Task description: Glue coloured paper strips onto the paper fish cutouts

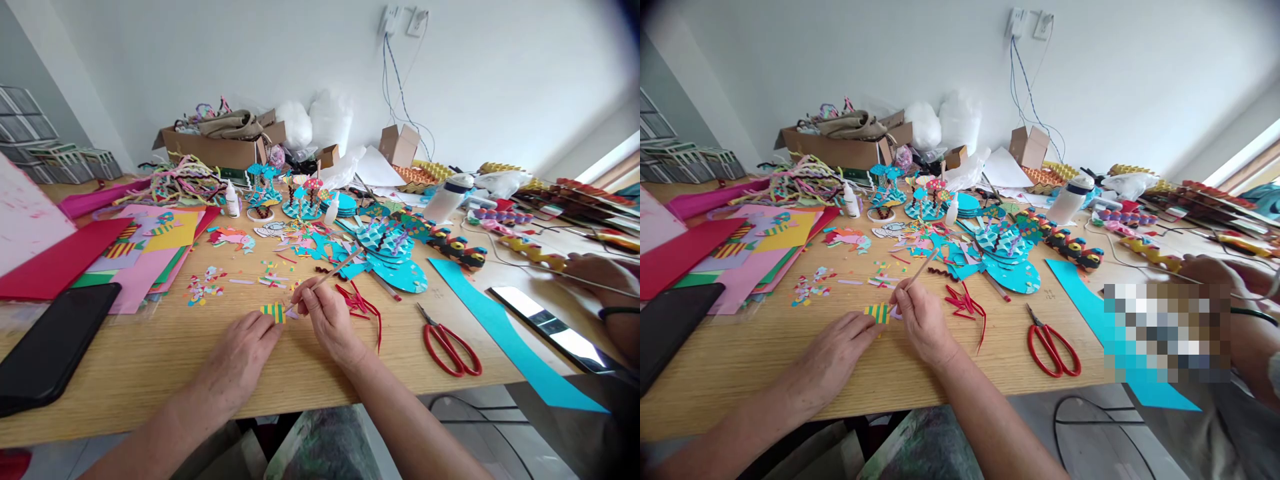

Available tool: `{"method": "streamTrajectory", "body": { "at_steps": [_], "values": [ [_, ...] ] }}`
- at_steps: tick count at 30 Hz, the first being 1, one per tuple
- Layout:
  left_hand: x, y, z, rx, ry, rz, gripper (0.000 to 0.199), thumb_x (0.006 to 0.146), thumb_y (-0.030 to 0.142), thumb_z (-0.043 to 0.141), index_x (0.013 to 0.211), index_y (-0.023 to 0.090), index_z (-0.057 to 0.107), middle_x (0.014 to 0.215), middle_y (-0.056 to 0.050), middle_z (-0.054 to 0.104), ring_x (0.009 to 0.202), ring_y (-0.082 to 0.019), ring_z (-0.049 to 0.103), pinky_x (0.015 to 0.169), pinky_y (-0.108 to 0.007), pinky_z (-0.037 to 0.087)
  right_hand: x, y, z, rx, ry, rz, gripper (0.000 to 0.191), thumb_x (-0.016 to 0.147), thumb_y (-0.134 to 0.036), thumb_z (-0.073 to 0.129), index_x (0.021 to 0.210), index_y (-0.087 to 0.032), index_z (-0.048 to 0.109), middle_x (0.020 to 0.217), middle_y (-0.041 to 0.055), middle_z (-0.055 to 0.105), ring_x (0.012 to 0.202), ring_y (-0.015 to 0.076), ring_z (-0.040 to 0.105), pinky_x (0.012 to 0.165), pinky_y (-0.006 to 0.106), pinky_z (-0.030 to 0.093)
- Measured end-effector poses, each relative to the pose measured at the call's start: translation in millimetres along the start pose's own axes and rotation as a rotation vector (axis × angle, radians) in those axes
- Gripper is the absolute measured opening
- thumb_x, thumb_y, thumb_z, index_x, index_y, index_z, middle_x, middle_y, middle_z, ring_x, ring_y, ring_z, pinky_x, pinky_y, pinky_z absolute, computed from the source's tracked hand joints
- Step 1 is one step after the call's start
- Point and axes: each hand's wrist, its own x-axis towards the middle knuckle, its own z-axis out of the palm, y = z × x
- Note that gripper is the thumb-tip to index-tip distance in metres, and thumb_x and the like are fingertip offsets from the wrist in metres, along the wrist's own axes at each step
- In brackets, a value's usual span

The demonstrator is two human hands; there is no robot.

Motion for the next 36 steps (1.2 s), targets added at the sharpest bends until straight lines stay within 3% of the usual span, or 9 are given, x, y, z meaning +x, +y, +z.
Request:
{"method": "streamTrajectory", "body": {
  "at_steps": [9,36],
  "values": [
    [4.5,7.2,2.2,0.060,-0.055,-0.087,0.027,0.085,0.012,0.040,0.107,0.019,0.054,0.096,-0.008,0.056,0.092,-0.023,0.051,0.076,-0.038,0.045,-0.1,0.6,0.8,-0.016,-0.012,-0.001,0.024,0.090,-0.027,0.032,0.075,-0.019,0.049,0.064,0.0000,0.052,0.056,0.0092,0.051,0.052,0.020,0.042],
    [0.1,8.9,4.4,0.109,-0.061,-0.109,0.033,0.082,0.009,0.045,0.111,0.022,0.054,0.101,-0.006,0.056,0.095,-0.023,0.049,0.077,-0.038,0.045,17.8,10.6,-1.6,0.000,-0.100,0.044,0.026,0.090,-0.028,0.031,0.073,-0.018,0.048,0.060,-0.0017,0.050,0.053,0.0087,0.049,0.050,0.020,0.038]
  ]
}}
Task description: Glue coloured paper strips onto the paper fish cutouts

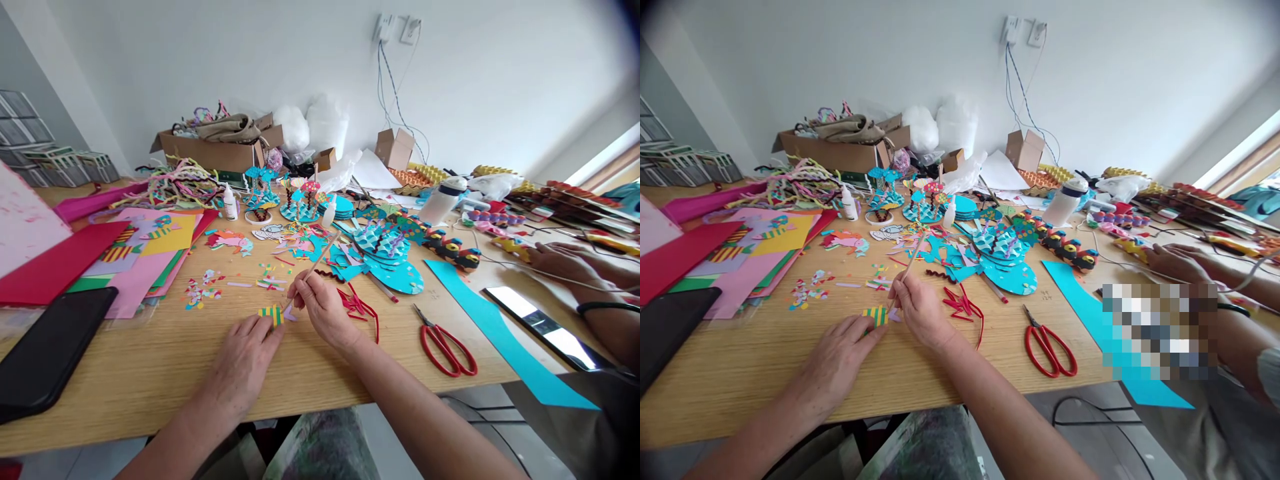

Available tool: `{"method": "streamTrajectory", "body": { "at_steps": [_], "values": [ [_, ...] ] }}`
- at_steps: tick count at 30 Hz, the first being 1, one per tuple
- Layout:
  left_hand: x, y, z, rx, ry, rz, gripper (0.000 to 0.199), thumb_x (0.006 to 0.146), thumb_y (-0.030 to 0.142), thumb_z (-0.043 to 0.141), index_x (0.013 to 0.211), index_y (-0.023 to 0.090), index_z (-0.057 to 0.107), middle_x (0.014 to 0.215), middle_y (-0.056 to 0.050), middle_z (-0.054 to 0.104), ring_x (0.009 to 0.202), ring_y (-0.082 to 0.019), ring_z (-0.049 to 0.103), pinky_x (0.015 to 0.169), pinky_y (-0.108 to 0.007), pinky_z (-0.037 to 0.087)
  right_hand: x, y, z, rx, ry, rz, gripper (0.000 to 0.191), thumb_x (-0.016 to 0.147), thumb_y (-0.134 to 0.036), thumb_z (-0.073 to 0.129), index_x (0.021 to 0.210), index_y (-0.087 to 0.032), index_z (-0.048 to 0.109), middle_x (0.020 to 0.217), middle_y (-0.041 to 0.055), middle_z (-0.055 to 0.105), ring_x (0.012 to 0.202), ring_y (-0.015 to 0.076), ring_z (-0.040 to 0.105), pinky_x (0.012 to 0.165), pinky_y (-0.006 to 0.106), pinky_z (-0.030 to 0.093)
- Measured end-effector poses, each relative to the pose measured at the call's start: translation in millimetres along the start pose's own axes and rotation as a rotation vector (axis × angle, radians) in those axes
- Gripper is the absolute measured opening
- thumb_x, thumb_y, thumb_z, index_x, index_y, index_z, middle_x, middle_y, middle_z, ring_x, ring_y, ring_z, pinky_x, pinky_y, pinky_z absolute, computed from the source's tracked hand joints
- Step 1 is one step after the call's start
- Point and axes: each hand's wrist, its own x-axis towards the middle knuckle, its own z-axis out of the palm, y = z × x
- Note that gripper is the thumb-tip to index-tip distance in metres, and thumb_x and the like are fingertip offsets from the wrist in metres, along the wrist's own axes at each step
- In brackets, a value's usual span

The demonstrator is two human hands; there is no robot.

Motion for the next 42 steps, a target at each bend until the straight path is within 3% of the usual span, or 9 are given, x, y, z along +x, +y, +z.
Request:
{"method": "streamTrajectory", "body": {
  "at_steps": [37,42],
  "values": [
    [-0.9,0.9,3.3,0.002,0.018,-0.017,0.036,0.082,0.010,0.045,0.114,0.024,0.053,0.100,-0.006,0.056,0.095,-0.023,0.050,0.076,-0.038,0.045,4.9,-3.2,-2.3,-0.023,-0.037,0.012,0.027,0.090,-0.029,0.031,0.072,-0.018,0.049,0.059,-0.0024,0.050,0.052,0.0077,0.048,0.049,0.019,0.037],
    [0.0,1.4,0.0,0.014,-0.002,-0.005,0.035,0.081,0.008,0.046,0.113,0.021,0.053,0.101,-0.007,0.056,0.095,-0.024,0.050,0.076,-0.038,0.046,7.5,1.8,-0.7,-0.046,0.009,0.007,0.026,0.090,-0.029,0.031,0.072,-0.018,0.047,0.061,-0.0020,0.051,0.053,0.0077,0.048,0.051,0.019,0.037]
  ]
}}
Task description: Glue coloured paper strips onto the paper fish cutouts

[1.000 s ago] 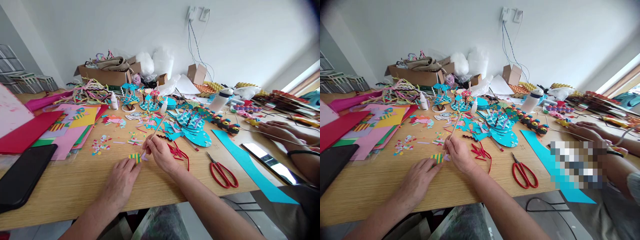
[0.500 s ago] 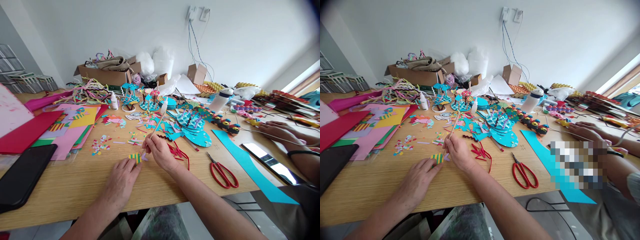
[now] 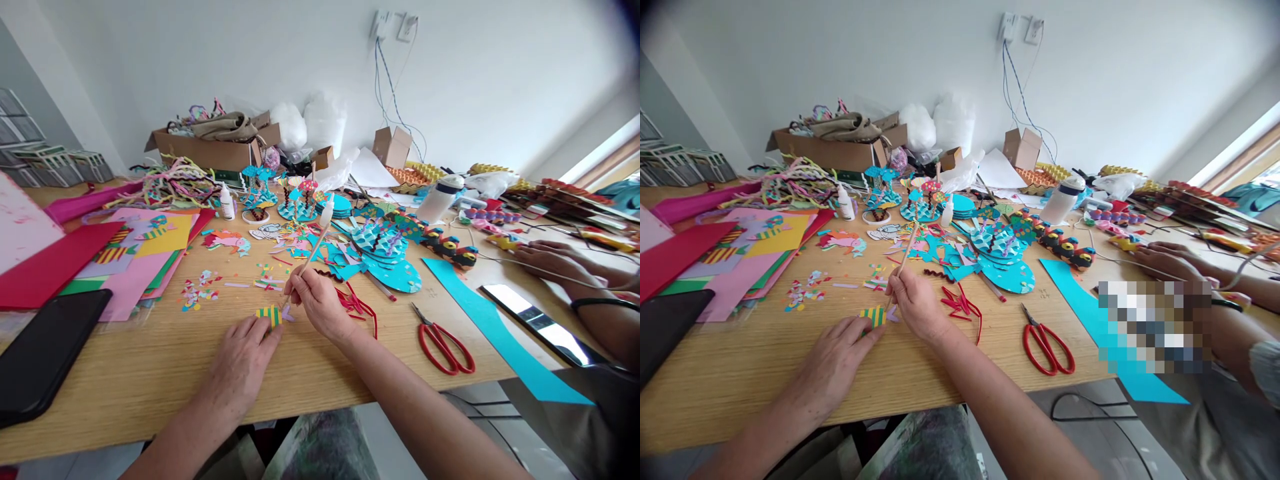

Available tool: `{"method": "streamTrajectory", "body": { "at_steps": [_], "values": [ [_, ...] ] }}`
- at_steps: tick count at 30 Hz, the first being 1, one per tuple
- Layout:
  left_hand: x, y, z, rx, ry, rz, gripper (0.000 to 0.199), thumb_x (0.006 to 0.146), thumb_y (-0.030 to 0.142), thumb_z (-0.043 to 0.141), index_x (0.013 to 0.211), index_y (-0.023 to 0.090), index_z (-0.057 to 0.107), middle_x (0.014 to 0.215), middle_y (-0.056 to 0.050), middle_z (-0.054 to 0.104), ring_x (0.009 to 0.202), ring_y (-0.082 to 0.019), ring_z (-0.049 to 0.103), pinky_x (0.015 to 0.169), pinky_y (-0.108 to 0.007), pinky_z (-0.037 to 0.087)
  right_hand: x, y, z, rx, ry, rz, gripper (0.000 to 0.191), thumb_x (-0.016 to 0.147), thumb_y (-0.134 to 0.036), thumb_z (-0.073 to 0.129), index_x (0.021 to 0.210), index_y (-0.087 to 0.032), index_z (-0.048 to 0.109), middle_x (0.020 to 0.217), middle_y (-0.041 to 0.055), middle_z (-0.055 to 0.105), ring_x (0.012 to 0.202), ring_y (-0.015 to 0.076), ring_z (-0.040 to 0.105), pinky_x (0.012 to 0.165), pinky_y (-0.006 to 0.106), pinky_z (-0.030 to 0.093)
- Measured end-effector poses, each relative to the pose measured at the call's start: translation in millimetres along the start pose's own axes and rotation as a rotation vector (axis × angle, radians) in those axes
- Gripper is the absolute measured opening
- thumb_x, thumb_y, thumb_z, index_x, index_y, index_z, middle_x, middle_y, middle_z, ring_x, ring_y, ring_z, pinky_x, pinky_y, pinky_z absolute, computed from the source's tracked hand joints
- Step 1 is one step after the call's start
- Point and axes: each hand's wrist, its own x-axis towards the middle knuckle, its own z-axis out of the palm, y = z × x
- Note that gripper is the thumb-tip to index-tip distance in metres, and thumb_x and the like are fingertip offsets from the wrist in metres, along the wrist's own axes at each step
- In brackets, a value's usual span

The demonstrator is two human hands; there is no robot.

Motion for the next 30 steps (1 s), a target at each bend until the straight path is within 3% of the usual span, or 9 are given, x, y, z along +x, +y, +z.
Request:
{"method": "streamTrajectory", "body": {
  "at_steps": [7,14,18,22,25,30],
  "values": [
    [0.3,-0.5,0.0,0.017,-0.014,-0.006,0.037,0.081,0.009,0.045,0.115,0.023,0.052,0.101,-0.006,0.056,0.095,-0.023,0.051,0.077,-0.037,0.046,-3.6,-1.0,-0.6,0.017,-0.040,0.001,0.027,0.090,-0.029,0.030,0.073,-0.018,0.048,0.061,-0.0018,0.051,0.052,0.0076,0.049,0.050,0.019,0.037],
    [-0.5,-4.0,7.8,0.005,0.022,-0.006,0.041,0.077,0.002,0.043,0.110,0.023,0.056,0.102,-0.005,0.058,0.096,-0.022,0.051,0.079,-0.036,0.046,-5.5,-8.4,-10.4,-0.002,0.041,-0.054,0.023,0.089,-0.027,0.035,0.077,-0.018,0.052,0.066,-0.0004,0.053,0.057,0.0091,0.052,0.055,0.021,0.041],
    [-4.0,-8.5,10.8,-0.092,0.204,0.058,0.046,0.074,-0.004,0.033,0.100,0.022,0.061,0.096,-0.005,0.060,0.092,-0.020,0.053,0.079,-0.035,0.046,-32.6,-29.3,-44.8,-0.199,0.167,-0.129,0.020,0.086,-0.027,0.044,0.079,-0.019,0.061,0.078,0.0037,0.055,0.076,0.0138,0.053,0.067,0.026,0.043],
    [-10.9,-16.7,-2.2,-0.224,0.441,0.137,0.038,0.077,0.004,0.033,0.096,0.021,0.060,0.093,-0.006,0.059,0.090,-0.017,0.055,0.081,-0.029,0.046,-73.9,-32.1,-88.9,-0.369,0.197,-0.008,0.021,0.086,-0.026,0.043,0.091,-0.023,0.063,0.075,0.0038,0.058,0.070,0.0142,0.055,0.060,0.025,0.043],
    [-16.6,-28.2,-12.1,-0.268,0.494,0.132,0.035,0.078,0.008,0.035,0.098,0.025,0.058,0.094,-0.003,0.060,0.088,-0.015,0.057,0.079,-0.025,0.047,-97.9,-21.4,-119.4,-0.473,0.122,0.076,0.026,0.086,-0.025,0.038,0.094,-0.020,0.063,0.078,0.0056,0.063,0.070,0.0144,0.059,0.060,0.025,0.045],
    [-20.0,-53.1,-16.8,-0.299,0.439,0.091,0.031,0.077,0.015,0.037,0.095,0.028,0.058,0.092,0.000,0.064,0.085,-0.017,0.060,0.078,-0.025,0.048,-112.0,-10.0,-155.6,-0.577,-0.141,0.186,0.033,0.087,-0.019,0.031,0.105,-0.018,0.059,0.091,0.0073,0.064,0.082,0.0148,0.059,0.071,0.026,0.046]
  ]
}}
